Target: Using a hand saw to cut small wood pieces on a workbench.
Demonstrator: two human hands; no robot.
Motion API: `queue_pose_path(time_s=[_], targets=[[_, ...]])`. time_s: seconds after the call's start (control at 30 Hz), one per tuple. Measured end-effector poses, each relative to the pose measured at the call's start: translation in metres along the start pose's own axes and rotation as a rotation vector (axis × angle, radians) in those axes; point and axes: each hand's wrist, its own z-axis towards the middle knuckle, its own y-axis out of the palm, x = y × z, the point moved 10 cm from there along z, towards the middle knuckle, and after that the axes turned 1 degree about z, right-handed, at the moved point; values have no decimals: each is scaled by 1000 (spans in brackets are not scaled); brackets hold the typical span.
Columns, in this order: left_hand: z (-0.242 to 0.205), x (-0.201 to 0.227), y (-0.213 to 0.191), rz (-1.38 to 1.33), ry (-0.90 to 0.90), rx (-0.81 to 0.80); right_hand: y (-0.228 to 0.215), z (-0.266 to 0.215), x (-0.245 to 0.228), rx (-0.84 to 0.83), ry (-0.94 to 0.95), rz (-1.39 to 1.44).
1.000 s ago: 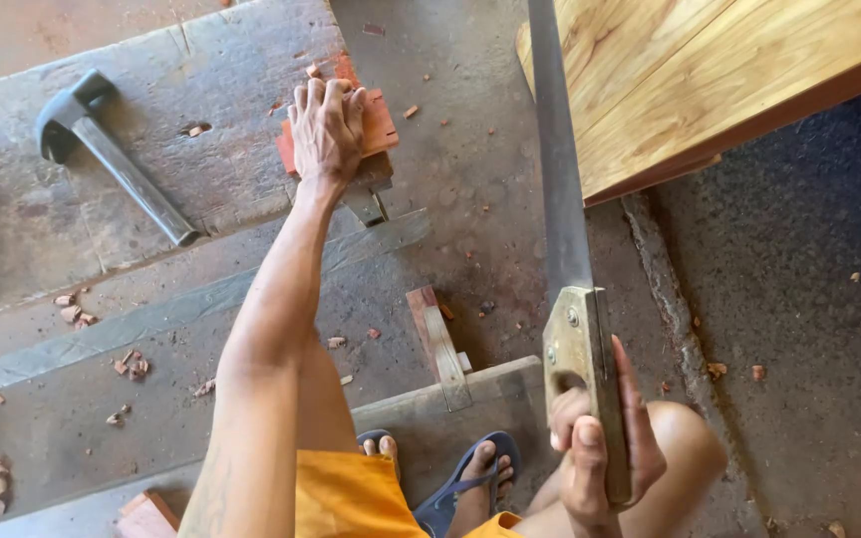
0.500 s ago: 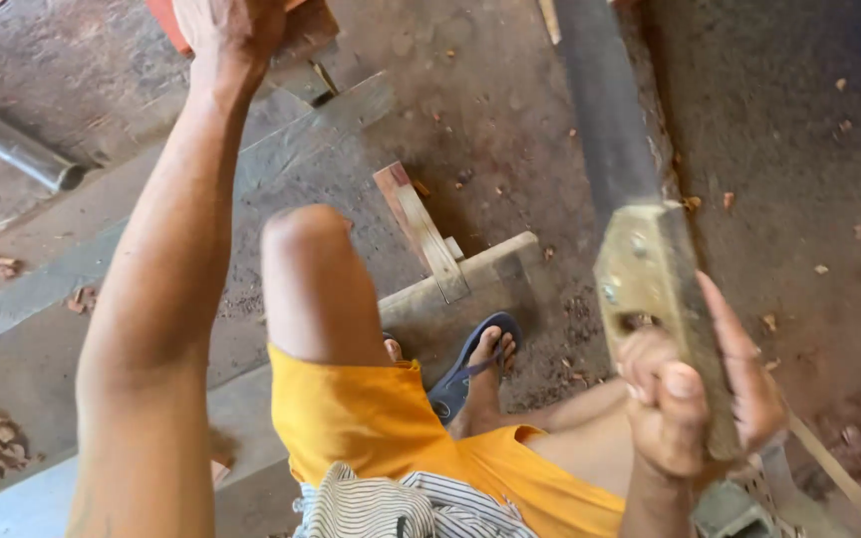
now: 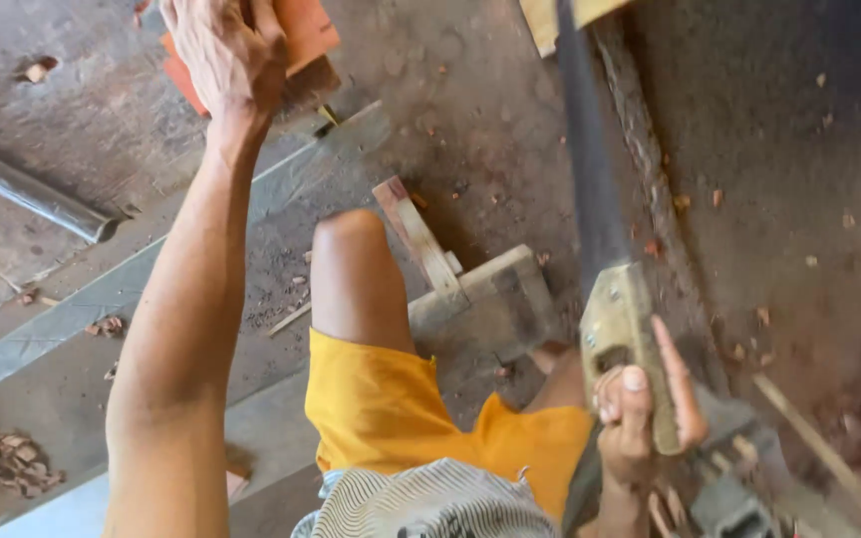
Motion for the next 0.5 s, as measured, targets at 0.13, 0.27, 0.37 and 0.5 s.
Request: queue_pose_path(time_s=[0.13, 0.27, 0.37, 0.5], targets=[[22, 51, -36, 1, 72, 15, 3, 27, 58, -102, 171, 241], [16, 56, -19, 121, 60, -56, -4, 74, 98, -214, 81, 19], [18, 66, -16, 144, 73, -91, -25, 91, 121, -277, 154, -11], [18, 61, -15, 139, 57, -83, -29, 110, 148, -323, 239, 90]])
